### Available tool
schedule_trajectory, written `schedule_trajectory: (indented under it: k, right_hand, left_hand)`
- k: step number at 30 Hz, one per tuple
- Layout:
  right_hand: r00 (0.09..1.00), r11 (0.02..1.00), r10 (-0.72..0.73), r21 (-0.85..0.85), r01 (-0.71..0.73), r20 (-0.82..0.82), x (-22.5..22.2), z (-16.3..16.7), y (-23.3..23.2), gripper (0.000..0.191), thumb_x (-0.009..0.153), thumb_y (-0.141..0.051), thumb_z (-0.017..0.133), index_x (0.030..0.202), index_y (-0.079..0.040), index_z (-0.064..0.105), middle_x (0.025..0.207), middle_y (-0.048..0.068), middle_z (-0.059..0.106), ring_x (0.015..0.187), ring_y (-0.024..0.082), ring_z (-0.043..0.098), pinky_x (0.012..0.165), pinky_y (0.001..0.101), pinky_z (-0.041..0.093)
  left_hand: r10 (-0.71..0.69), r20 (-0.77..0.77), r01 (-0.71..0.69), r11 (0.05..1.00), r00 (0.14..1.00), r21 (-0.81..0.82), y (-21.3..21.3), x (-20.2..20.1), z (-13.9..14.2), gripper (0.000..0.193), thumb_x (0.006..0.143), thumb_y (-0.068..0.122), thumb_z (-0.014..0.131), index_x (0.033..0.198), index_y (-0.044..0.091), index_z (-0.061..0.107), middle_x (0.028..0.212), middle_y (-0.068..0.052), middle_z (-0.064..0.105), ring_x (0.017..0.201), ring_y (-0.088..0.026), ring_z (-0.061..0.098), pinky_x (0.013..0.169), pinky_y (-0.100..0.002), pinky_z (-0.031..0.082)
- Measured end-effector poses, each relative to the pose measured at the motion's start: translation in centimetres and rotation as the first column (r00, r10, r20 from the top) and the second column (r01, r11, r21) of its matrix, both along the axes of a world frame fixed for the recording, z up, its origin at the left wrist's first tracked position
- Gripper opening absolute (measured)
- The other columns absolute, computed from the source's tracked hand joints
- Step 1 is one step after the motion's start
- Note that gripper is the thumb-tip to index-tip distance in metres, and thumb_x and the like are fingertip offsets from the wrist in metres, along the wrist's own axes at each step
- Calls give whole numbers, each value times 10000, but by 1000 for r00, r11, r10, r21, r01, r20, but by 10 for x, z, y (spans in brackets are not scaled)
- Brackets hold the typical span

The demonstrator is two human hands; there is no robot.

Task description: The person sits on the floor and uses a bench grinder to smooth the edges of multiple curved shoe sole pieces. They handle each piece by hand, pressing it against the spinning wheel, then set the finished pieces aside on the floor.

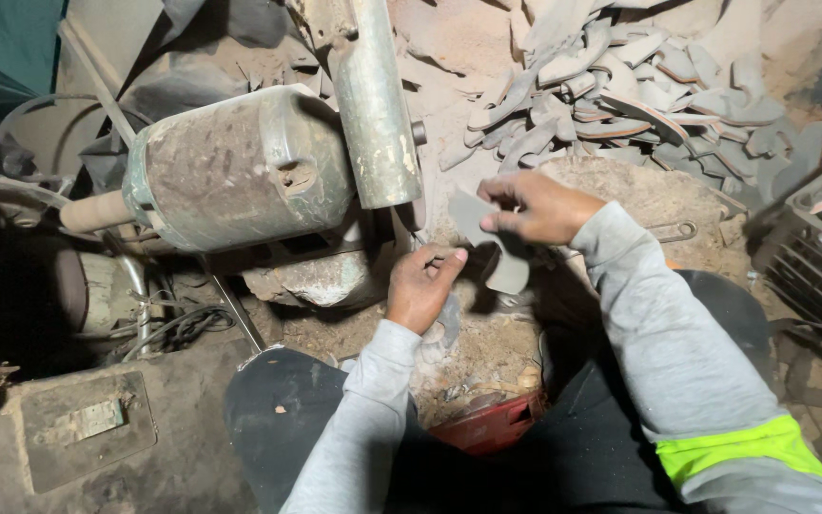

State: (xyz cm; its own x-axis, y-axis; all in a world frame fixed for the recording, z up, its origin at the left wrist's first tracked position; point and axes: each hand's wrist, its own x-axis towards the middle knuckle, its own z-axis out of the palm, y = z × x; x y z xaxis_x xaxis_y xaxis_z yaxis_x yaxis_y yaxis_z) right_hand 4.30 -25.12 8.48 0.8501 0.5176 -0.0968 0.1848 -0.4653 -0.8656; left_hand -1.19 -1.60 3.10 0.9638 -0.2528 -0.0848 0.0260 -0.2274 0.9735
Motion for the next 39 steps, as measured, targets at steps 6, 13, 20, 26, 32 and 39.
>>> schedule_trajectory:
  k: [6,13,20,26,32,39]
  right_hand:
    - [976,961,-152,206,182,-154,9,4,20,188,972,-204,657,1050,-33,665,811,-43,629,744,56,519,663,252,459]
    - [977,954,-185,218,205,-106,20,-7,38,185,975,-198,693,1049,-30,669,777,-51,538,718,63,455,623,261,397]
    - [975,949,-211,224,222,-70,30,-10,41,185,960,-194,682,1021,-19,674,746,-70,557,686,51,463,589,255,407]
    - [965,952,-259,161,261,-31,36,-10,42,199,959,-207,691,995,-11,677,717,-51,527,666,69,445,575,272,394]
    - [964,957,-264,132,260,15,34,-11,43,210,954,-210,702,970,-2,682,714,-40,519,671,76,446,579,283,396]
    - [979,967,-201,158,201,-15,19,-7,42,273,917,-265,706,1030,-17,686,710,-53,551,671,73,473,581,284,424]
  left_hand:
    - [-253,-376,168,955,891,-244,9,-6,12,450,953,405,663,1123,-7,724,927,-63,738,777,-132,711,671,-256,601]
    - [-217,-385,78,935,897,-346,20,-8,23,393,949,306,702,1113,-50,731,906,-86,726,727,-149,674,652,-267,571]
    - [-269,-404,68,892,874,-447,25,2,16,316,990,270,675,1083,-30,710,887,-74,703,728,-135,651,666,-263,543]
    - [-243,-448,4,882,860,-471,24,9,8,309,998,262,668,1113,-23,691,910,-73,698,738,-137,642,695,-274,547]
    - [-268,-458,10,871,847,-491,25,5,9,291,996,244,662,1105,-24,693,901,-97,707,720,-150,646,677,-283,547]
    - [-317,-439,67,865,841,-497,27,-16,25,290,991,248,679,1042,-36,711,897,-113,716,734,-155,673,686,-285,572]
